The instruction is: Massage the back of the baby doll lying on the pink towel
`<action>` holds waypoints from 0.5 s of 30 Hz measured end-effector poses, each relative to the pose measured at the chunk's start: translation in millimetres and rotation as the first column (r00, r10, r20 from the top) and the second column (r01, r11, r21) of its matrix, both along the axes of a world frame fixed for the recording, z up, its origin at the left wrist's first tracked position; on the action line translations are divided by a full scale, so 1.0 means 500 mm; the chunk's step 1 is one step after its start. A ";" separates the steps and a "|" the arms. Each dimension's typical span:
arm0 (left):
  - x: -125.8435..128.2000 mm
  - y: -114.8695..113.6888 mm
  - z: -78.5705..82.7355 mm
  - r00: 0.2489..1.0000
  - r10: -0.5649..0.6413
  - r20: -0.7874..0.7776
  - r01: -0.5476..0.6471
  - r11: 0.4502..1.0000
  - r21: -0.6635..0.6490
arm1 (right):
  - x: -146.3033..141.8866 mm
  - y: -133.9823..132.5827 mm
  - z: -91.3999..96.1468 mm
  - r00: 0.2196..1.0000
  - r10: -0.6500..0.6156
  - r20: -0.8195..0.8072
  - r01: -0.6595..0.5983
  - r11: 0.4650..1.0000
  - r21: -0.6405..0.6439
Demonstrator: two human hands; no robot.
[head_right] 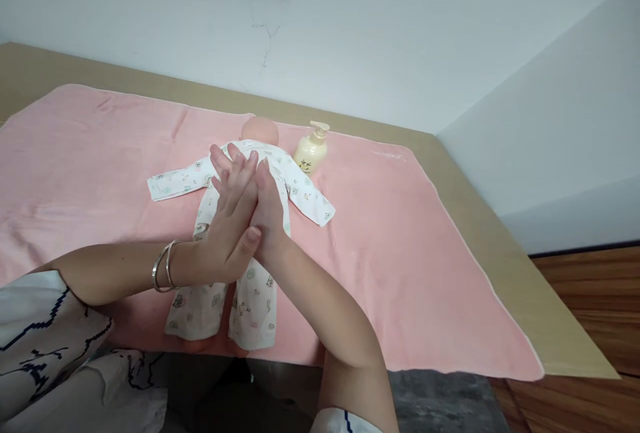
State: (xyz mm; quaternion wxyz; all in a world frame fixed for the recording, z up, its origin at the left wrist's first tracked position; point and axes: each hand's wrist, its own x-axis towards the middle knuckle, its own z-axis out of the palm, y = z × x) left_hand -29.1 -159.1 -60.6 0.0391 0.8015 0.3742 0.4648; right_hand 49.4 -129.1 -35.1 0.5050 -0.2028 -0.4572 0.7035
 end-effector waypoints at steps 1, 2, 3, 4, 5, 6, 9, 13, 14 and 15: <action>0.007 -0.010 -0.009 0.999 -0.039 0.003 0.040 0.999 -0.008 | 0.002 0.012 -0.005 0.998 0.027 -0.054 -0.029 0.999 -0.035; 0.013 -0.020 -0.020 0.997 -0.079 0.001 0.079 0.997 -0.017 | 0.006 0.025 -0.010 0.995 0.030 -0.091 -0.035 0.998 -0.060; 0.020 -0.030 -0.032 0.993 -0.118 -0.009 0.117 0.993 -0.024 | 0.011 0.038 -0.013 0.995 -0.004 -0.103 -0.003 0.997 -0.071; 0.025 -0.042 -0.045 0.988 -0.154 -0.029 0.153 0.988 -0.028 | 0.016 0.051 -0.015 0.994 -0.045 -0.101 0.037 0.997 -0.074; 0.030 -0.053 -0.058 0.983 -0.176 -0.057 0.175 0.984 -0.034 | 0.021 0.062 -0.015 0.992 -0.079 -0.097 0.072 0.995 -0.074; 0.034 -0.064 -0.069 0.977 -0.192 -0.094 0.189 0.981 -0.040 | 0.026 0.070 -0.014 0.992 -0.093 -0.089 0.086 0.994 -0.072; 0.038 -0.085 -0.082 0.962 -0.208 -0.177 0.202 0.978 -0.056 | 0.033 0.074 -0.006 0.997 -0.053 -0.055 0.050 0.997 -0.053; 0.025 -0.063 -0.042 0.972 -0.178 -0.156 0.178 0.984 -0.014 | 0.015 0.043 -0.004 0.999 0.019 -0.037 -0.021 0.999 -0.033; 0.021 -0.050 -0.028 0.982 -0.150 -0.118 0.150 0.989 -0.008 | 0.005 0.033 -0.008 1.000 0.013 -0.013 -0.013 1.000 -0.028; 0.016 -0.034 -0.015 0.991 -0.116 -0.070 0.115 0.993 -0.015 | -0.007 0.023 -0.014 1.000 -0.009 0.027 0.010 1.000 -0.024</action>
